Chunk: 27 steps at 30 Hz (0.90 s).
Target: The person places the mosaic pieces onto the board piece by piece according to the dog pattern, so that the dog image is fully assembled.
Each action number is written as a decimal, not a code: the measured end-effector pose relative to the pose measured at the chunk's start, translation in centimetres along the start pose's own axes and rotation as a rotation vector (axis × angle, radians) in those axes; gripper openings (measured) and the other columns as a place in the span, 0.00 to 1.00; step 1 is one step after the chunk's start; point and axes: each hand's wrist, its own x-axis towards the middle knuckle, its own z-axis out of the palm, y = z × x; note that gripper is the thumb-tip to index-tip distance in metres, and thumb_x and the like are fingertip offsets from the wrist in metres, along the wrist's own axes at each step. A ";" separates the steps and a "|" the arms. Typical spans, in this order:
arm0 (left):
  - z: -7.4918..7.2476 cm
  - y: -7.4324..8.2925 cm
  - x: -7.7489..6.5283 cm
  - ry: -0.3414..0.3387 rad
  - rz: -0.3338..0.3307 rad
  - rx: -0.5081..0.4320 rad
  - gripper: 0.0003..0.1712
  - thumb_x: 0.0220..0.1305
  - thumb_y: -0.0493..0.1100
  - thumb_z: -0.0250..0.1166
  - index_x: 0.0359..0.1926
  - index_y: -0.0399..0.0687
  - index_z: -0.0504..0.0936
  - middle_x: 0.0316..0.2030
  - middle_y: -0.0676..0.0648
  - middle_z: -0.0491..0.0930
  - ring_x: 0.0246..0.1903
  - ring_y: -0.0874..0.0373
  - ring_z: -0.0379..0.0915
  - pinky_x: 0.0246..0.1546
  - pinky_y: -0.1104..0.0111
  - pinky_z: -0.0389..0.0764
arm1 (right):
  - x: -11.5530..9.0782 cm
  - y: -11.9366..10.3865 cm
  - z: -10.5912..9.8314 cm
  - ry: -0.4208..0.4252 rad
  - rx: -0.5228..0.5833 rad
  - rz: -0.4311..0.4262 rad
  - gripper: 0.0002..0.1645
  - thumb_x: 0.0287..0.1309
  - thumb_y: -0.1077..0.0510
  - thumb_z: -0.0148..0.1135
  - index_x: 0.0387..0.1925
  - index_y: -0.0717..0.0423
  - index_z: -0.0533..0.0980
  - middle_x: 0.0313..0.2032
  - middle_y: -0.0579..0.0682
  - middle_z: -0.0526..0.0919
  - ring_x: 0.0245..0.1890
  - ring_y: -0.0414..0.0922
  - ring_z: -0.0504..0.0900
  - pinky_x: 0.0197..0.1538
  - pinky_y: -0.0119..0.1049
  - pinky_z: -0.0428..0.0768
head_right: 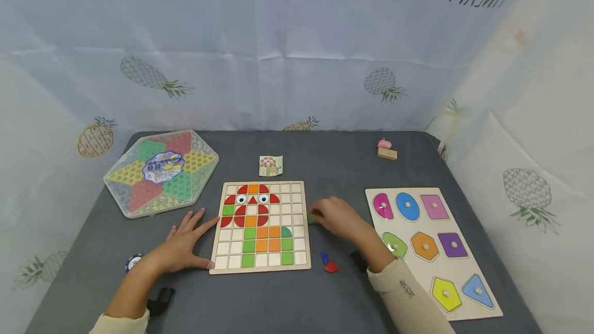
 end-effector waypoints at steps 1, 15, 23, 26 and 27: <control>0.1 0.0 0.0 0.002 0.000 -0.003 0.61 0.31 0.66 0.72 0.68 0.60 0.55 0.69 0.39 0.40 0.67 0.35 0.28 0.53 0.32 0.39 | 1.0 -0.5 0.1 0.035 -0.011 -0.017 0.07 0.52 0.61 0.63 0.35 0.51 0.81 0.32 0.40 0.81 0.31 0.33 0.76 0.38 0.32 0.77; 0.1 0.5 0.1 0.024 0.009 0.007 0.60 0.32 0.64 0.73 0.68 0.59 0.56 0.69 0.38 0.41 0.67 0.36 0.30 0.54 0.33 0.41 | 8.3 -4.0 3.1 0.049 -0.035 -0.028 0.03 0.54 0.62 0.61 0.32 0.52 0.79 0.29 0.41 0.80 0.27 0.35 0.73 0.34 0.29 0.75; 0.0 0.3 -0.1 0.011 -0.009 0.014 0.61 0.31 0.65 0.73 0.68 0.59 0.56 0.69 0.38 0.41 0.67 0.36 0.30 0.54 0.32 0.40 | 7.6 -4.4 3.8 0.061 -0.227 -0.073 0.09 0.52 0.59 0.64 0.37 0.51 0.83 0.34 0.43 0.82 0.33 0.37 0.76 0.40 0.30 0.78; 0.0 0.3 -0.1 0.009 -0.012 0.015 0.60 0.31 0.65 0.73 0.68 0.60 0.56 0.69 0.38 0.41 0.67 0.35 0.30 0.54 0.32 0.41 | 6.8 -4.6 3.9 0.048 -0.291 -0.078 0.08 0.52 0.58 0.64 0.36 0.49 0.83 0.32 0.43 0.82 0.32 0.37 0.77 0.39 0.31 0.78; 0.0 0.3 -0.2 0.010 -0.011 0.013 0.60 0.31 0.64 0.73 0.68 0.60 0.56 0.69 0.38 0.41 0.67 0.35 0.30 0.54 0.32 0.41 | 6.5 -4.7 3.7 0.041 -0.294 -0.062 0.08 0.51 0.58 0.64 0.36 0.49 0.83 0.33 0.43 0.82 0.32 0.37 0.77 0.39 0.32 0.78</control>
